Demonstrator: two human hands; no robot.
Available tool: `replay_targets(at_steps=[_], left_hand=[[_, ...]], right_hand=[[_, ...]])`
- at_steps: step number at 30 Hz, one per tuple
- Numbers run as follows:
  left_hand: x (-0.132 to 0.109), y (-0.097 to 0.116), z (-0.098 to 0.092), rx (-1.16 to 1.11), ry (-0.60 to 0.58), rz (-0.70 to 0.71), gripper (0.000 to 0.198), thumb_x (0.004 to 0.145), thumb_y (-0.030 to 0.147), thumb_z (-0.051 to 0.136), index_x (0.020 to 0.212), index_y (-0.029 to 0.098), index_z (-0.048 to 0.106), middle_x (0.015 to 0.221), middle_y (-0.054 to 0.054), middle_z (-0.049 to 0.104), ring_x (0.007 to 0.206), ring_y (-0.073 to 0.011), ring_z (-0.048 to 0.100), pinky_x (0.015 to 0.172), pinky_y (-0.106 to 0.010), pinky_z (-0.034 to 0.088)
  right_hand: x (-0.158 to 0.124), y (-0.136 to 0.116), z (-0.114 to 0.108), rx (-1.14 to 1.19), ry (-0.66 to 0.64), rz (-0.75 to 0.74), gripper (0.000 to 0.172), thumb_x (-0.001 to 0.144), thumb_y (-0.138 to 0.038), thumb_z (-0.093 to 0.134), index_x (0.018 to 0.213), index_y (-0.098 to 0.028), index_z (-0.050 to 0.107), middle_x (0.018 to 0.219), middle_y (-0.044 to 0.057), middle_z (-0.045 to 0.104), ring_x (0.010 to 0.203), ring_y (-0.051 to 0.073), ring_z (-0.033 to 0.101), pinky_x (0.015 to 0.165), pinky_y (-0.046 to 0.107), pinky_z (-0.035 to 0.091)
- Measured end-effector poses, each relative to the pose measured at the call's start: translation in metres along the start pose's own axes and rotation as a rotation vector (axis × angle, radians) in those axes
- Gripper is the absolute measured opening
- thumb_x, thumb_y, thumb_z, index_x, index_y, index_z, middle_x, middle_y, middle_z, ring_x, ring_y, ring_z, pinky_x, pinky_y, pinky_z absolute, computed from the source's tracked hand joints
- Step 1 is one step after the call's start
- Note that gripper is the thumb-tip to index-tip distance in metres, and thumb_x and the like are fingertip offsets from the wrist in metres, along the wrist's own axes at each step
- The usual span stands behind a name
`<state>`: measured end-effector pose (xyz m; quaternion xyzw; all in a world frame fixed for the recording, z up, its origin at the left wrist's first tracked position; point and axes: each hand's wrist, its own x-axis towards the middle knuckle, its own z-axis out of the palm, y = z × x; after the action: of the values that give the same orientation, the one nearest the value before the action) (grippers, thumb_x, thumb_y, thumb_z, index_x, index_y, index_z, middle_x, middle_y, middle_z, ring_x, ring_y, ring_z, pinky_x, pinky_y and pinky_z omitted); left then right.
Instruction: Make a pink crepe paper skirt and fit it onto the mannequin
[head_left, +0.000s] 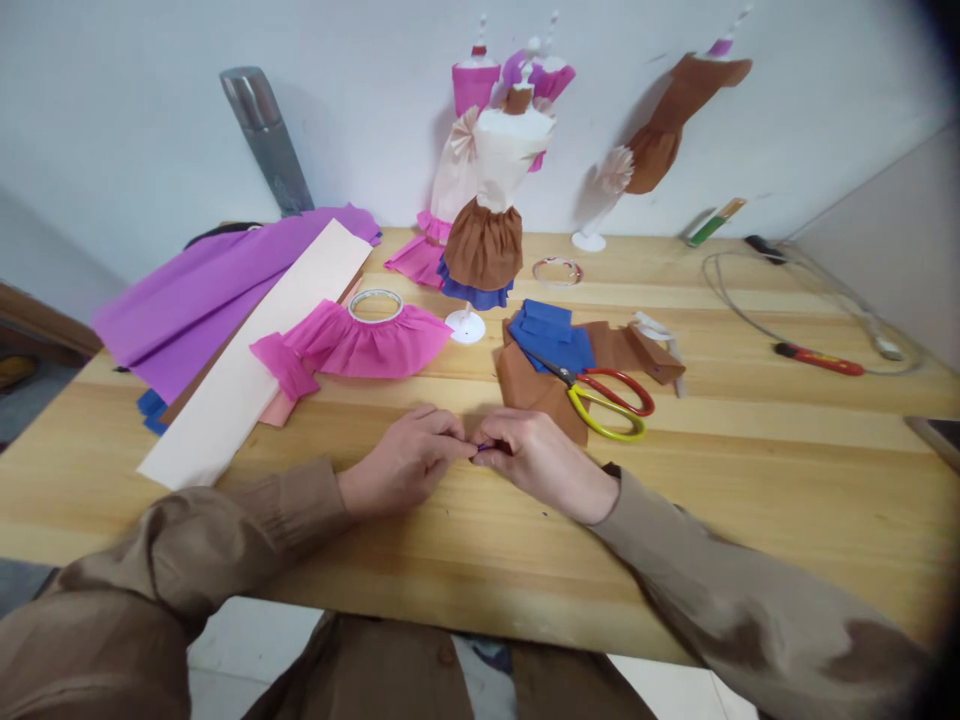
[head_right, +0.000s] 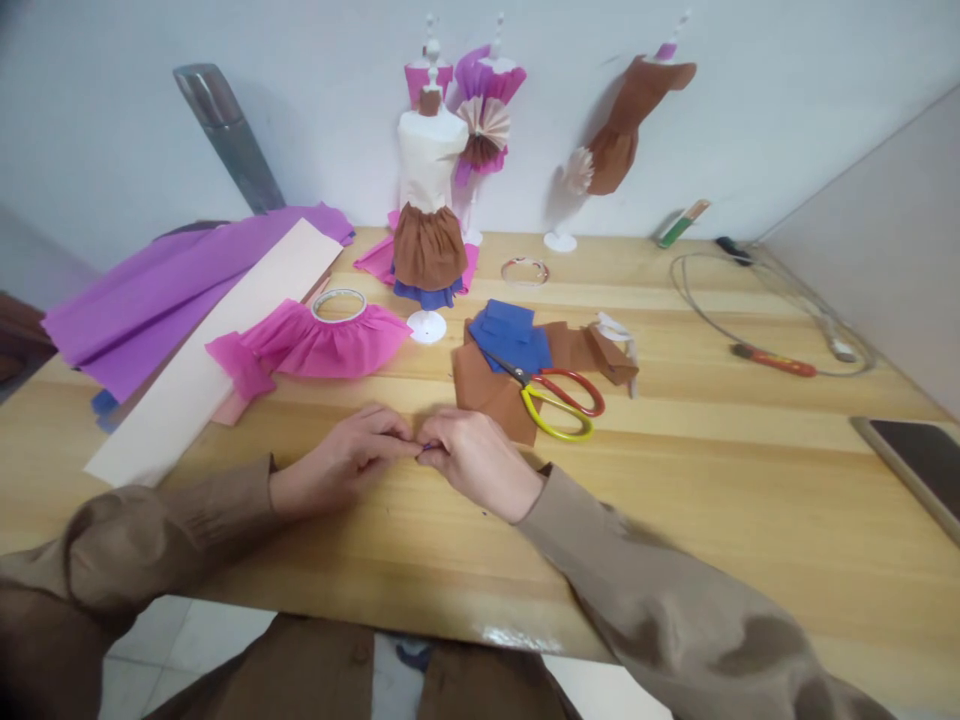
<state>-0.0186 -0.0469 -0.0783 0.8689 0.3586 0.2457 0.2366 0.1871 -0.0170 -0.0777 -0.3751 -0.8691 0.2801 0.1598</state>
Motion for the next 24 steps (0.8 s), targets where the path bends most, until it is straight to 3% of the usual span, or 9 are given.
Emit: replay_targets(at_steps=[5, 9, 16, 20, 24], left_hand=[[-0.002, -0.006, 0.005, -0.178, 0.161, -0.046, 0.027, 0.092, 0.011, 0.048, 0.097, 0.017, 0.074, 0.091, -0.008, 0.068, 0.085, -0.0153, 0.061, 0.077, -0.029, 0.049], [-0.003, -0.008, 0.005, -0.357, 0.294, -0.118, 0.021, 0.090, 0.011, 0.052, 0.092, 0.013, 0.074, 0.091, -0.010, 0.069, 0.084, -0.0145, 0.065, 0.074, -0.025, 0.052], [-0.003, -0.010, 0.003, -0.332, 0.284, -0.107, 0.020, 0.088, 0.009, 0.053, 0.089, 0.012, 0.073, 0.089, -0.010, 0.071, 0.082, -0.0155, 0.067, 0.074, -0.026, 0.053], [-0.002, -0.011, 0.003, -0.329, 0.281, -0.097, 0.020, 0.088, 0.009, 0.054, 0.087, 0.012, 0.073, 0.087, -0.010, 0.071, 0.082, -0.0154, 0.067, 0.073, -0.026, 0.053], [-0.002, -0.011, 0.003, -0.326, 0.282, -0.101, 0.020, 0.088, 0.010, 0.054, 0.087, 0.012, 0.073, 0.087, -0.010, 0.071, 0.082, -0.0155, 0.067, 0.072, -0.026, 0.053]], right_hand=[[0.001, 0.000, 0.002, 0.002, 0.026, -0.036, 0.010, 0.087, -0.011, 0.057, 0.078, -0.017, 0.060, 0.076, 0.003, 0.063, 0.069, 0.015, 0.057, 0.061, 0.025, 0.036], [0.004, 0.002, -0.002, 0.031, 0.078, -0.047, 0.022, 0.092, -0.019, 0.049, 0.070, -0.019, 0.050, 0.065, 0.000, 0.055, 0.060, 0.013, 0.050, 0.059, 0.024, 0.035], [0.012, 0.007, -0.018, -0.005, 0.226, 0.066, 0.045, 0.096, -0.040, 0.036, 0.056, -0.023, 0.026, 0.052, -0.003, 0.038, 0.050, 0.011, 0.036, 0.053, 0.027, 0.026], [0.017, 0.019, -0.041, -0.054, 0.295, 0.144, 0.035, 0.093, -0.039, 0.039, 0.062, -0.022, 0.036, 0.061, 0.000, 0.049, 0.059, 0.013, 0.045, 0.058, 0.026, 0.034], [0.007, 0.047, -0.079, -0.121, 0.370, 0.280, 0.018, 0.084, -0.033, 0.052, 0.071, -0.021, 0.050, 0.068, 0.001, 0.060, 0.065, 0.015, 0.054, 0.063, 0.026, 0.040]])
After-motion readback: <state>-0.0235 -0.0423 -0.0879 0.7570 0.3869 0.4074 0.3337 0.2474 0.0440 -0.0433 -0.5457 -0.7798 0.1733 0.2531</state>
